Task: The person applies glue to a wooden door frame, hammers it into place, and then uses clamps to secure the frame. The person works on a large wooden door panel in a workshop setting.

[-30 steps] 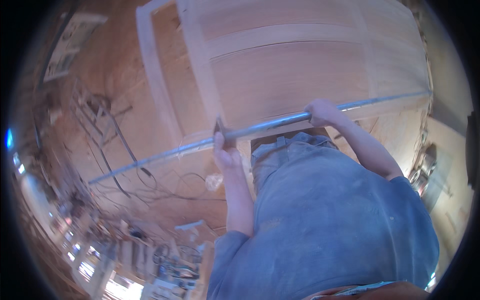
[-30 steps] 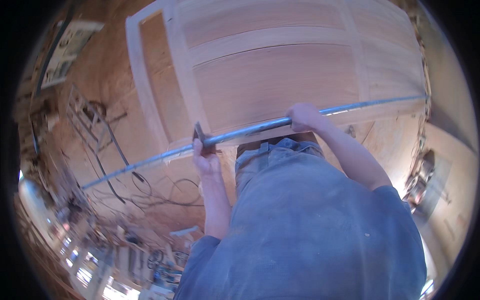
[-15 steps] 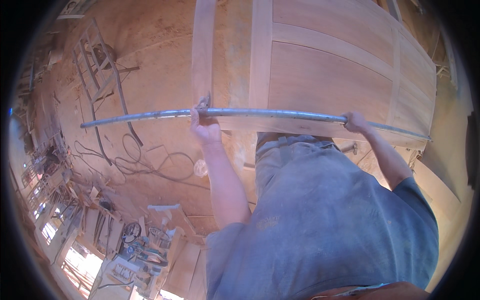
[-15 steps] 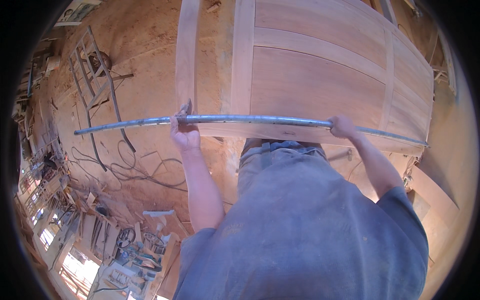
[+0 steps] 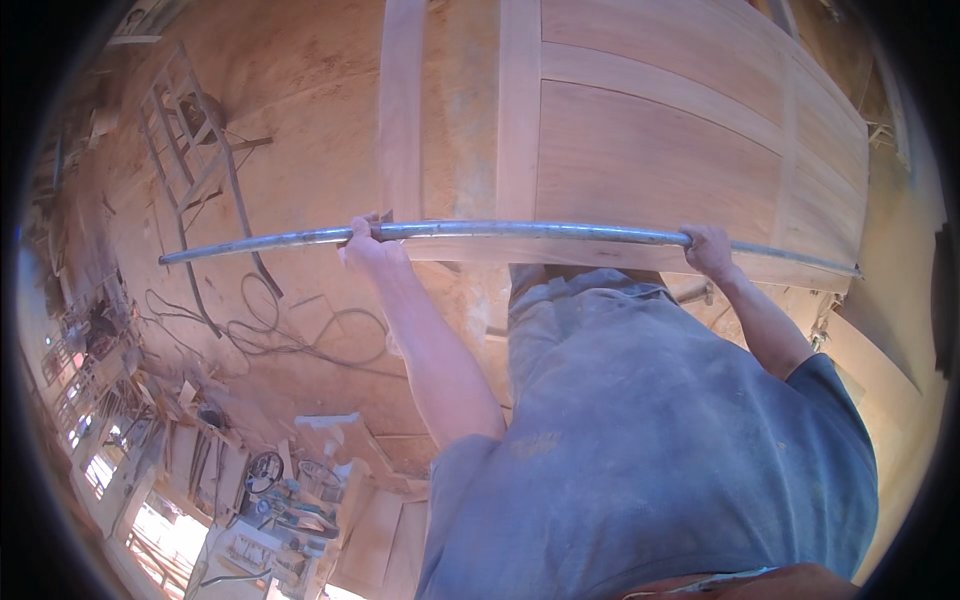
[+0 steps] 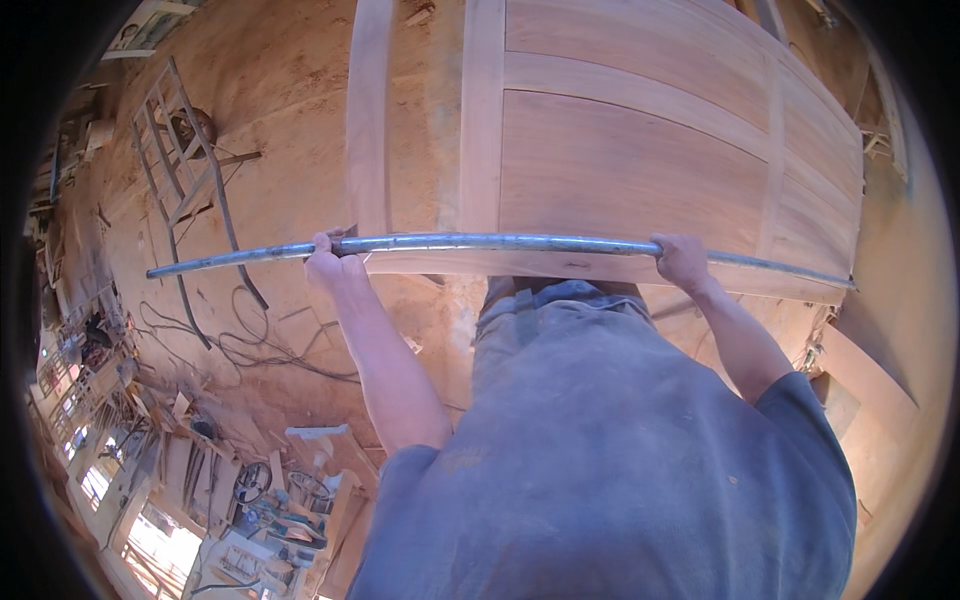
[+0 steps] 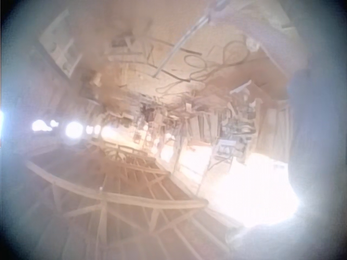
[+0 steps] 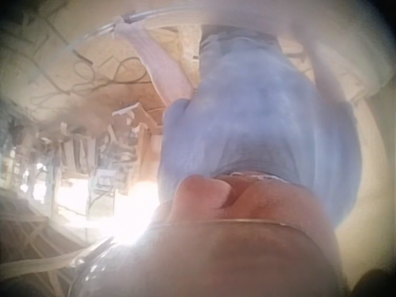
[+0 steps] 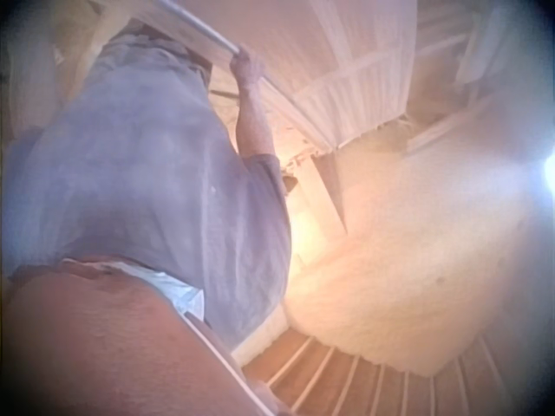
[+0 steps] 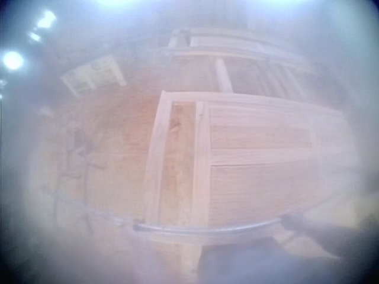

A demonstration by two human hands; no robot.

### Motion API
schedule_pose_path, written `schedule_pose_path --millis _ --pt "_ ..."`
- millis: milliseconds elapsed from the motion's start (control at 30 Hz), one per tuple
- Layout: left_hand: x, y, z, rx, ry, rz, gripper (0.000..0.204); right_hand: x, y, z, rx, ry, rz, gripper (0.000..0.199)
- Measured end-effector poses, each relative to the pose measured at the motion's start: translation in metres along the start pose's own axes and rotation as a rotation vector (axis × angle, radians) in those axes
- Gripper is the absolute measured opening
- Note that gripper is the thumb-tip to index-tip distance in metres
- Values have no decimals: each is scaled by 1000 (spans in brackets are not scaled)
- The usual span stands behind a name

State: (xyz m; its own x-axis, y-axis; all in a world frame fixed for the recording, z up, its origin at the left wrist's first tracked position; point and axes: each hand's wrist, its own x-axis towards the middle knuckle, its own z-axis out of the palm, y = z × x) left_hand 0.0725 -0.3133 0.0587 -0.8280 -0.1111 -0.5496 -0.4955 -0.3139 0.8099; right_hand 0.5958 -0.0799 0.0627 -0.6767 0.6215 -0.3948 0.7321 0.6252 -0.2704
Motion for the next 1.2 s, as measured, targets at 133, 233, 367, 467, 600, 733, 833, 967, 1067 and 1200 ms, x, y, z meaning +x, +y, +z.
schedule_pose_path --millis 133,233,367,467,600,733,833,967,1067,1200 --pt "4 6 15 133 195 -65 30 2 -9 7 -20 5 14 16" --pt "14 3 -8 130 93 -40 35 16 2 -2 32 -307 36 20" --pt "18 17 -31 -175 -306 -142 42 43 0 -35 202 -835 268 24" --pt "21 16 -22 -149 -288 -108 33 12 0 -11 -30 -167 -4 24" --pt "24 17 1 271 110 -40 17 8 -6 1 -51 -100 56 24" --pt "58 30 -30 12 -168 -38 10 31 15 -14 108 -610 154 22" --pt "98 62 -52 -102 -380 -79 6 26 20 -7 72 -529 88 19" --pt "134 50 -57 132 -242 -13 3 9 -9 18 -118 -22 59 17" --pt "164 25 -63 190 -236 -116 6 8 -15 36 -37 145 107 11" --pt "170 4 -61 162 -212 -219 8 6 -10 43 58 169 147 15"
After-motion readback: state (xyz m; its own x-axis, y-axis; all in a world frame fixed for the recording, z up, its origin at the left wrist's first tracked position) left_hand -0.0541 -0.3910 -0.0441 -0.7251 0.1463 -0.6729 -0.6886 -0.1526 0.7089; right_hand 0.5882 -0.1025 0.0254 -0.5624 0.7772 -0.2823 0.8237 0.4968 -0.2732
